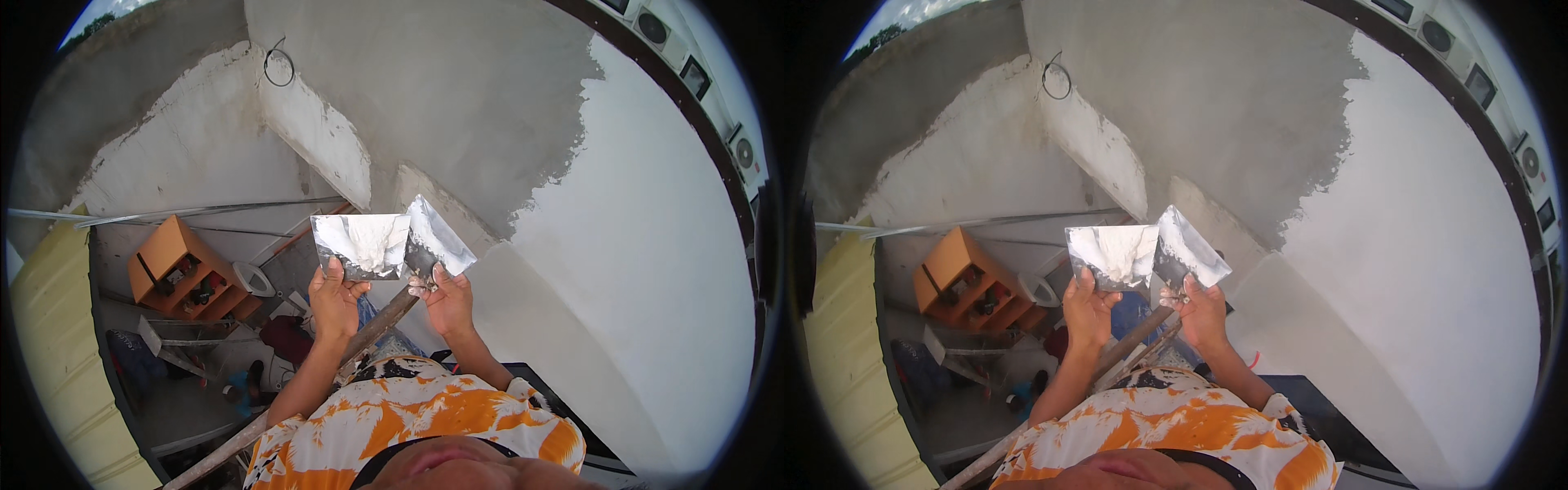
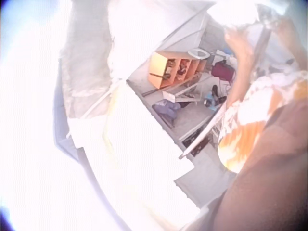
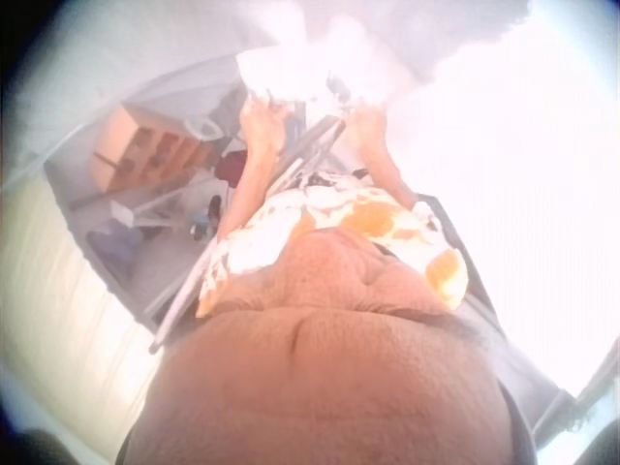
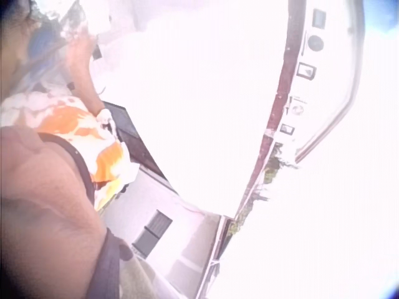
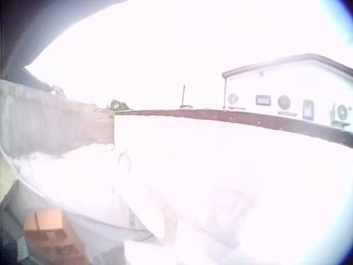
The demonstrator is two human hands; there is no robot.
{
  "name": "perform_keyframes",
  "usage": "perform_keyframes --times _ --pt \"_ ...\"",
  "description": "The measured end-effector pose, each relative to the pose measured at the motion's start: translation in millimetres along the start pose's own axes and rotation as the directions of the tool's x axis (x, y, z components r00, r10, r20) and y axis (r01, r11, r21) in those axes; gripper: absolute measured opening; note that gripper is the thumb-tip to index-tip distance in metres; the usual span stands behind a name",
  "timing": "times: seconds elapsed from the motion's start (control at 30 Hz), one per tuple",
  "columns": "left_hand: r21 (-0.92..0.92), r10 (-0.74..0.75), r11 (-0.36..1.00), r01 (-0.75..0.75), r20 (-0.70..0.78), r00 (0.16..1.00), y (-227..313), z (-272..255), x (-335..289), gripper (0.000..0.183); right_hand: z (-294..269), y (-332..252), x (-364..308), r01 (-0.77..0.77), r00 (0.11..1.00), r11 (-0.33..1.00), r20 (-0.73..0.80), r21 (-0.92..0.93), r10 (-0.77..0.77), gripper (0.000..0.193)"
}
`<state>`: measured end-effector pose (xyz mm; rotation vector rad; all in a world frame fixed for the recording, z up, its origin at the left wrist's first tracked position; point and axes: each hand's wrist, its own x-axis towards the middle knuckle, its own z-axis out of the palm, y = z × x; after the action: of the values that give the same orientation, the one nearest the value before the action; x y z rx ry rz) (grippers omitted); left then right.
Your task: The person applies plaster to an exterior wall using a trowel and hawk. They repeatedly scoop plaster from the hawk and spread it onto the wall surface, working around a vent and along the wall edge.
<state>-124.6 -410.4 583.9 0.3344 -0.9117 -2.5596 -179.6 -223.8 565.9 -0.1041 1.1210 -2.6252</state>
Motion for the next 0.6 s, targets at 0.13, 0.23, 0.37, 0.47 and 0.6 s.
perform_keyframes --times 0.13,0.23,0.37,0.47,0.6 --pt "0.004 -0.018 1.0 0.018 0.105 0.994 21 -25 27 0.027 -25 -9 4 0.034 0.994 0.992 -0.1 -0.124 -0.047 0.031" --pt "-0.064 -0.032 0.997 0.047 0.219 0.975 36 -45 46 0.03 -53 -21 2 0.025 0.994 0.992 -0.102 -0.122 -0.038 0.028" --pt "-0.225 -0.007 0.974 -0.01 -0.075 0.997 61 -66 54 0.039 -87 -36 -6 0.037 0.995 0.986 -0.102 0.16 -0.021 0.026" --pt "-0.284 0.031 0.953 -0.105 -0.254 0.967 78 -80 44 0.042 -108 -42 -13 0.035 0.98 0.965 -0.196 0.259 0.017 0.03" --pt "-0.244 0.014 0.965 -0.096 -0.317 0.948 71 -95 28 0.039 -127 -37 -14 0.017 0.937 0.955 -0.338 0.295 0.088 0.035"
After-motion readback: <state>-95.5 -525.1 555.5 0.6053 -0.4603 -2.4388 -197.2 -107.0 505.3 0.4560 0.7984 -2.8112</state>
